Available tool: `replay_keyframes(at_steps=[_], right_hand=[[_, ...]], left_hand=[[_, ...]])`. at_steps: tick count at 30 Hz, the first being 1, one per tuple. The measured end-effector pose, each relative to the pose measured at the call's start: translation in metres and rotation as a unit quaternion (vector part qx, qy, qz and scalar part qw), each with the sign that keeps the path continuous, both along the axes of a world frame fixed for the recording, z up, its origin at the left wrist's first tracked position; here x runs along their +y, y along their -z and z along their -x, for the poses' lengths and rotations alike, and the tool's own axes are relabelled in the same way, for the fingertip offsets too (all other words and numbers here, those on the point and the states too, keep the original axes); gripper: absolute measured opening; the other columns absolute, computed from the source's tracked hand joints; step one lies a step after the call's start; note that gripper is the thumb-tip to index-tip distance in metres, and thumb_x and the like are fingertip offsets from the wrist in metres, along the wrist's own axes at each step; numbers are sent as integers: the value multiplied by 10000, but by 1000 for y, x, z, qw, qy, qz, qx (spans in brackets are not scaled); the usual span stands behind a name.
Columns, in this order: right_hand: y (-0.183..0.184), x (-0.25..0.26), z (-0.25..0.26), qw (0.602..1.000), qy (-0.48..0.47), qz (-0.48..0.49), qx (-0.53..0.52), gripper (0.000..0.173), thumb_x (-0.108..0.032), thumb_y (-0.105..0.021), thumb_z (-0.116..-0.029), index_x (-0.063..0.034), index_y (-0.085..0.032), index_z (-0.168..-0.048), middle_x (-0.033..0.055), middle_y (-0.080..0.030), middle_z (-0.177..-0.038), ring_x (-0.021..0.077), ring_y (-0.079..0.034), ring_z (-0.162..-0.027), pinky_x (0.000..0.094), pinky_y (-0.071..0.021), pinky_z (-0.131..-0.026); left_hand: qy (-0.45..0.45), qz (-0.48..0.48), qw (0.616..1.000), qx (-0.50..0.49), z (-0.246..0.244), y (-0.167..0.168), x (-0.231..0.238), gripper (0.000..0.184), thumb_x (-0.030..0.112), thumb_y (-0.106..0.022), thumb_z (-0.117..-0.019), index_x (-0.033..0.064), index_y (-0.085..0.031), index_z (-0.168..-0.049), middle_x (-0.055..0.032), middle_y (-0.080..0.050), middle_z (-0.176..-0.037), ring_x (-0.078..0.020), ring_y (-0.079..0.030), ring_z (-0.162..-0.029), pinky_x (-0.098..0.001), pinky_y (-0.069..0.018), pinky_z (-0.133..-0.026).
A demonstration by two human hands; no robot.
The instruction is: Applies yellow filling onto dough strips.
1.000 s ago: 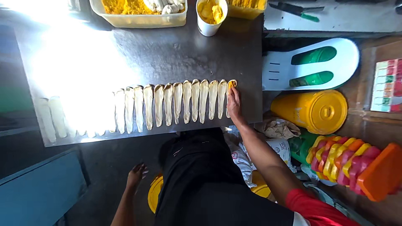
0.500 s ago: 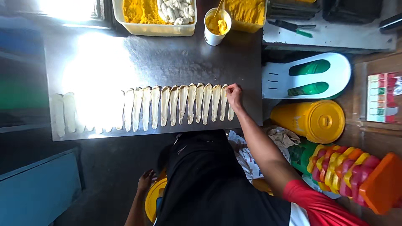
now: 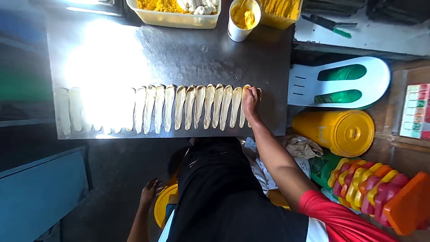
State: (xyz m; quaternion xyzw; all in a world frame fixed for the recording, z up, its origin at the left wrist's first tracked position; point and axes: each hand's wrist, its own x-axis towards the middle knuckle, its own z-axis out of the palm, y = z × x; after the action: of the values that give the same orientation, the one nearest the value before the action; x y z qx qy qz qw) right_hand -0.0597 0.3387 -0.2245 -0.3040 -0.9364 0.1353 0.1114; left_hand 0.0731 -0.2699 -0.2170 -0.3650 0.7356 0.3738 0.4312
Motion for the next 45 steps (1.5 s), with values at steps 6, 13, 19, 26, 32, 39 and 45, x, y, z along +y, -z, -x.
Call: replay_keyframes(at_steps=[6,13,19,26,32,39,45], right_hand=[[-12,-12,-35,998,-29,48,6,353,-127,-540,-1057,-20,-603,-1388,199,-570,-1422,338,-568,-1319,461,-493,-1095],[-6,-22,-58,991,-108,-3,-73,476,35,-543,-991,-17,-520,-1464,175,-482,-1547,348,-456,-1441,470,-444,-1148],[-57,-7,-55,984,-124,125,-33,204,-82,-604,-1019,-40,-712,-1187,181,-654,-1221,342,-640,-1148,498,-538,-999],[-45,-16,27,981,29,177,-72,182,-136,-710,-917,-11,-712,-1049,194,-698,-1052,342,-667,-1061,515,-534,-967],[-32,-35,29,992,44,117,-37,277,-225,-666,-986,-49,-713,-1195,182,-652,-1230,340,-608,-1205,502,-502,-1048],[-7,-76,-2,995,-30,16,-90,618,64,-540,-945,-35,-437,-1547,132,-313,-1675,235,-294,-1557,385,-318,-1253],[-33,-83,-18,992,-37,36,-113,548,3,-570,-973,-74,-503,-1512,94,-346,-1666,262,-394,-1505,461,-417,-1184]], left_hand=[[-8,-8,1000,10,-10,6,1,399,260,-495,-1103,40,-529,-1435,-200,-684,-1229,-276,-722,-977,-456,-596,-829],[13,-13,1000,-20,-17,14,-16,396,257,-485,-1106,35,-532,-1431,-206,-680,-1222,-289,-713,-977,-480,-586,-834],[-13,-11,1000,15,3,15,-26,414,264,-483,-1106,35,-518,-1450,-215,-671,-1261,-311,-710,-1029,-493,-580,-874],[-4,-17,1000,-21,-3,17,-30,398,242,-488,-1105,32,-518,-1441,-218,-677,-1233,-296,-718,-976,-469,-590,-824],[-17,-3,1000,0,9,8,-57,400,250,-498,-1100,29,-530,-1432,-219,-678,-1234,-297,-713,-998,-473,-584,-841],[9,-10,1000,-9,37,10,-82,408,224,-474,-1108,20,-492,-1461,-237,-653,-1284,-327,-695,-1045,-498,-566,-868],[70,-33,997,17,99,33,-78,408,256,-486,-1102,28,-525,-1438,-238,-671,-1258,-352,-703,-1047,-538,-571,-875]])
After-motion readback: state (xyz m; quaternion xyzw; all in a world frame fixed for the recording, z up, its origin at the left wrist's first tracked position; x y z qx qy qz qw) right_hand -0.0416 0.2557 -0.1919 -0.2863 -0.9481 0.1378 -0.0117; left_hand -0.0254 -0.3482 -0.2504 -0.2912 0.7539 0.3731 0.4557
